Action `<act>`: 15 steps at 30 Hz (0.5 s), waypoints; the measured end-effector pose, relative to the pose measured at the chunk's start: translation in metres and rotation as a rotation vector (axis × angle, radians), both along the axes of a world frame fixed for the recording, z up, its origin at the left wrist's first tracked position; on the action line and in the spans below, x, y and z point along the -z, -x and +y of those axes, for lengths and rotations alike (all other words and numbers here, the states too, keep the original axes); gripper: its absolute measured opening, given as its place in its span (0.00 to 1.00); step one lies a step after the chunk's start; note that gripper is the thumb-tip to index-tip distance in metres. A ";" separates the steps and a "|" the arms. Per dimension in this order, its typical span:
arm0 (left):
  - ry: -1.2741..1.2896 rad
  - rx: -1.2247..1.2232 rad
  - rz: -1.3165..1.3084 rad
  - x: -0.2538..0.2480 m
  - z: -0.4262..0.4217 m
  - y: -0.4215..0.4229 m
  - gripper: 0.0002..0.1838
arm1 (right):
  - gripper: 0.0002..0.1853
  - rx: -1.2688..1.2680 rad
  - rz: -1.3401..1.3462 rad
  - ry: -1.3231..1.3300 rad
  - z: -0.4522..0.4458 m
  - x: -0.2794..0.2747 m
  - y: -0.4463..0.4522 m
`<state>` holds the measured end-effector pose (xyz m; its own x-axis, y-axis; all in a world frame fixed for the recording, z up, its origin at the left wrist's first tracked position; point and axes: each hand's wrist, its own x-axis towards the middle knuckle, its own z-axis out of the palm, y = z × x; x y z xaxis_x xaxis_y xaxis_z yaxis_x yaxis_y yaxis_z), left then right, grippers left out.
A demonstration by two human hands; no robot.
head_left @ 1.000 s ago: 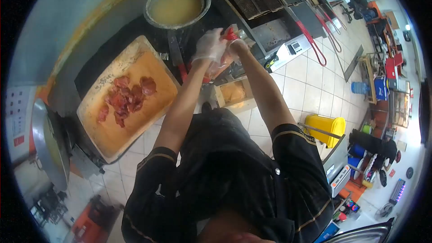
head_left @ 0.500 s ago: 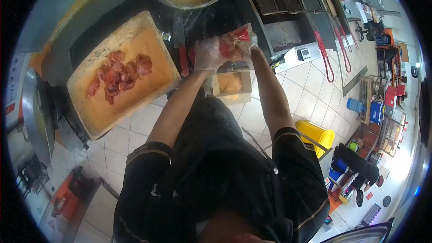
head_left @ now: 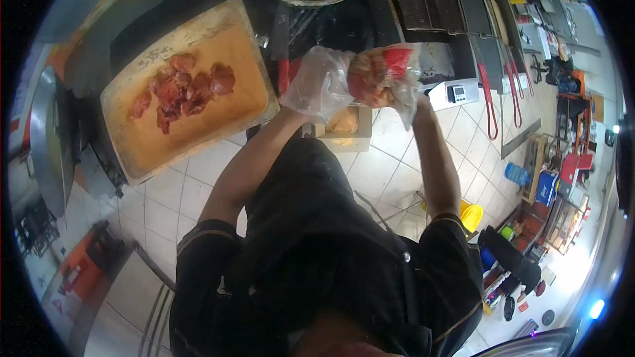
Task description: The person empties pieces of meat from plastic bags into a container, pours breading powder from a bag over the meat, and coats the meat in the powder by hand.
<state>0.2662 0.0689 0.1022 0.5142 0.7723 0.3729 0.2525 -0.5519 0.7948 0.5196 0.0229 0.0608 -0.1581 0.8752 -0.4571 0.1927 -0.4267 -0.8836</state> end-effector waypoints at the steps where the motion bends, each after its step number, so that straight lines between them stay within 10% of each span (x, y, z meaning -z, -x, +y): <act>1: -0.161 -0.036 0.071 -0.037 -0.002 0.016 0.16 | 0.21 0.002 0.091 0.017 0.000 -0.019 0.006; 5: -0.208 0.023 0.174 -0.071 0.011 0.080 0.16 | 0.23 -0.023 0.417 0.104 0.010 -0.063 0.049; 15: 0.926 -0.002 -0.144 0.052 0.031 0.259 0.17 | 0.27 -0.234 0.807 0.366 0.085 -0.069 0.213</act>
